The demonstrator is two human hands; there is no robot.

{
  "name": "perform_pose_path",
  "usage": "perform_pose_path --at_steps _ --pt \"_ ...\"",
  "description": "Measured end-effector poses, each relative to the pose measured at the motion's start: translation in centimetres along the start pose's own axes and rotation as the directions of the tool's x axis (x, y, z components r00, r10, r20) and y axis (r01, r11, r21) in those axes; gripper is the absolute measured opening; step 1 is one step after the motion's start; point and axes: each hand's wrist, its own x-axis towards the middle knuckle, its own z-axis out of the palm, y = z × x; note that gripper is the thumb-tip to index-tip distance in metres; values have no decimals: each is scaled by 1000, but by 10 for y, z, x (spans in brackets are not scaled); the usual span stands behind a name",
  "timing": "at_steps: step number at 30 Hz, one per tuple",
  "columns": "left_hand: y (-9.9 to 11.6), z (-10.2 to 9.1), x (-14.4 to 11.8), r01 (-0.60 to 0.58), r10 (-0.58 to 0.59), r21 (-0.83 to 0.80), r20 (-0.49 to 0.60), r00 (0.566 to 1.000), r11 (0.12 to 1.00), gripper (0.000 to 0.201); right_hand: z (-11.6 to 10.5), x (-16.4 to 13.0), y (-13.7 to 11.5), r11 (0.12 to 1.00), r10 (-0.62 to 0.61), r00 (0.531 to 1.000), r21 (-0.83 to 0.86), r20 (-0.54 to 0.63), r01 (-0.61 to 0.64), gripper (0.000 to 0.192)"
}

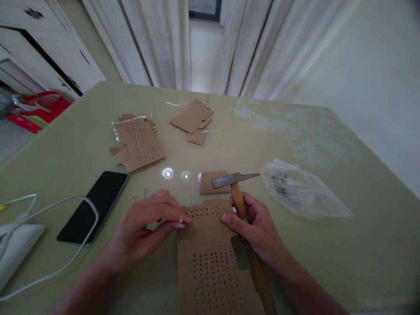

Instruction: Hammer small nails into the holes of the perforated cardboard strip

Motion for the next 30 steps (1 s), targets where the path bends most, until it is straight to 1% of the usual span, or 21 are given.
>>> perform_pose_path --at_steps 7,11,14,16,17,18,19,21,23,25,26,30 --pt "-2 -1 -2 -11 10 13 33 999 1000 15 2 0 1 1000 -15 1000 12 1 15 52" --pt "2 0 2 -56 56 59 5 998 997 13 -5 -1 -6 999 -3 1000 35 -1 3 47" --pt "4 1 5 -69 70 86 -12 997 994 13 -19 -9 -23 995 -93 995 -48 -34 91 46" --pt "4 2 7 -74 75 90 -5 997 993 13 -28 -16 -41 966 -163 987 -203 17 163 41" --pt "4 2 7 -83 83 89 -2 997 993 13 -30 -20 -50 923 -201 975 -315 92 220 37" --pt "4 2 7 -93 94 89 1 996 992 13 -31 -24 -60 847 -239 952 -440 190 300 33" --pt "4 2 8 -105 106 90 1 994 990 13 -31 -26 -70 748 -275 925 -546 262 377 29" --pt "4 3 7 -115 115 95 0 993 989 14 -27 -30 -88 553 -362 847 -642 388 531 23" --pt "4 4 6 -107 108 101 -4 994 989 14 -20 -32 -103 419 -419 782 -665 462 618 17" --pt "4 4 6 -102 104 106 -15 995 989 13 -14 -33 -113 336 -442 745 -678 499 654 13" --pt "4 5 6 -100 103 109 -22 994 989 12 -12 -33 -116 306 -436 738 -686 516 660 13" --pt "2 6 7 -117 121 112 -34 992 987 10 -8 -34 -126 216 -321 730 -704 603 677 16"
